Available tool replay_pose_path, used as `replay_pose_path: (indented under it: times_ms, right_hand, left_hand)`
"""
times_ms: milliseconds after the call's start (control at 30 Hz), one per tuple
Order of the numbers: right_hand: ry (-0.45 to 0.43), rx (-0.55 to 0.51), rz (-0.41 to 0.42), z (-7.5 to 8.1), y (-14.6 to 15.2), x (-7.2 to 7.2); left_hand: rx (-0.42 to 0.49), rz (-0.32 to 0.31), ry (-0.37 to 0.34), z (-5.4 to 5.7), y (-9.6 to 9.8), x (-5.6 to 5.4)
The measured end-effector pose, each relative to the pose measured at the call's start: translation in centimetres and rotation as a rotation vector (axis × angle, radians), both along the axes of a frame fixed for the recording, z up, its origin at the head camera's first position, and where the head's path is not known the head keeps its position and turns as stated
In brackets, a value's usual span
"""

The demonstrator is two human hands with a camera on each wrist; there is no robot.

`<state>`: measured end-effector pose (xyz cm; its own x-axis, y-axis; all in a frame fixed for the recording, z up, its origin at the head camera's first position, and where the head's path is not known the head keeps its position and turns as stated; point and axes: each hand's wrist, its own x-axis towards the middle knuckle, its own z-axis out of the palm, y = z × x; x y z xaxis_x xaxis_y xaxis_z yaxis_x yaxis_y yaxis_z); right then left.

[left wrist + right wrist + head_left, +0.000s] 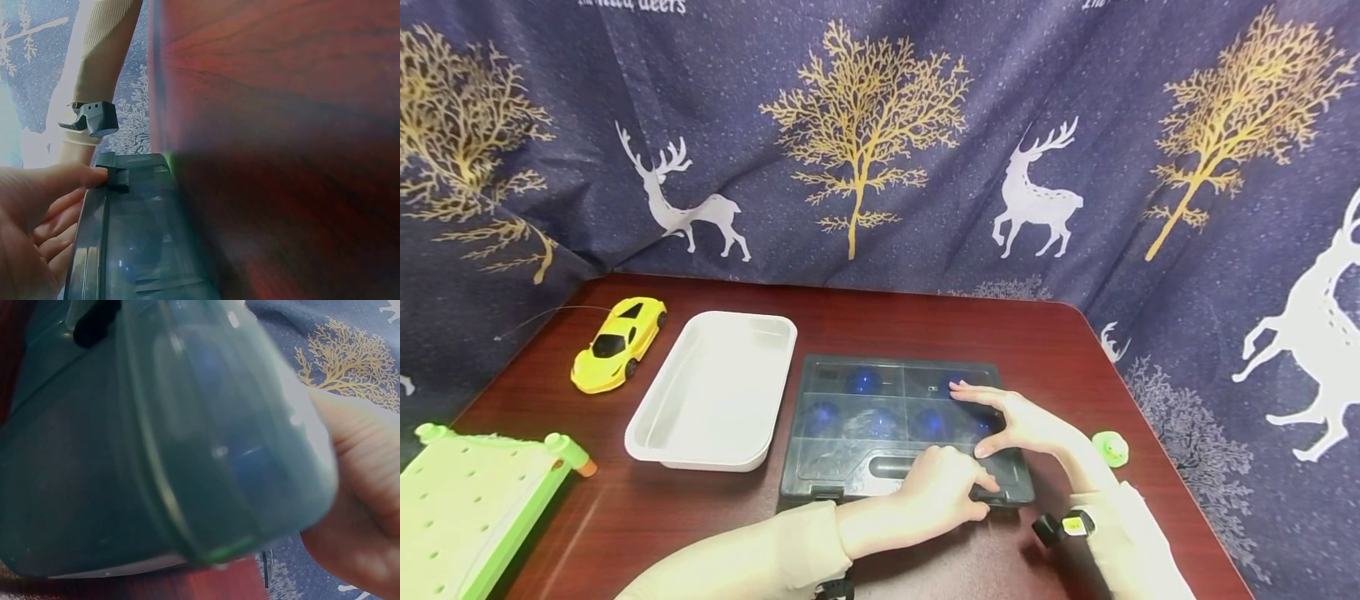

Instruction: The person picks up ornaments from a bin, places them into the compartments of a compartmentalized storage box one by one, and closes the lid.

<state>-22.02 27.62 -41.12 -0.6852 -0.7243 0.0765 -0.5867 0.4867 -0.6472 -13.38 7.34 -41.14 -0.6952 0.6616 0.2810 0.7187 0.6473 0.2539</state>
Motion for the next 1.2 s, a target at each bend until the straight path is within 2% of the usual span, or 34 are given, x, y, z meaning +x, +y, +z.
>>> replay_pose_path:
  times_ms: [267, 533, 667, 1000, 1200]
  right_hand:
    - [-0.009, -0.008, -0.005, 0.22, -0.17, -0.02]
    - [-0.011, -0.017, -0.001, 0.24, -0.18, 0.02]
    - [-0.009, -0.015, 0.002, 0.30, -0.18, 0.14]
    - [0.005, -0.023, 0.016, 0.19, -0.15, 0.15]
    - [0.019, -0.005, 0.019, 0.39, -0.13, 0.11]
  left_hand:
    - [0.034, -0.030, 0.026, -0.40, 0.06, -0.29]
    - [0.011, -0.057, 0.081, -0.34, -0.05, -0.07]
    - [0.012, -0.057, 0.083, -0.33, 0.00, -0.02]
    - [0.007, -0.032, -0.008, -0.35, -0.07, 0.00]
    - [0.074, -0.073, -0.124, -0.18, -0.62, 0.01]
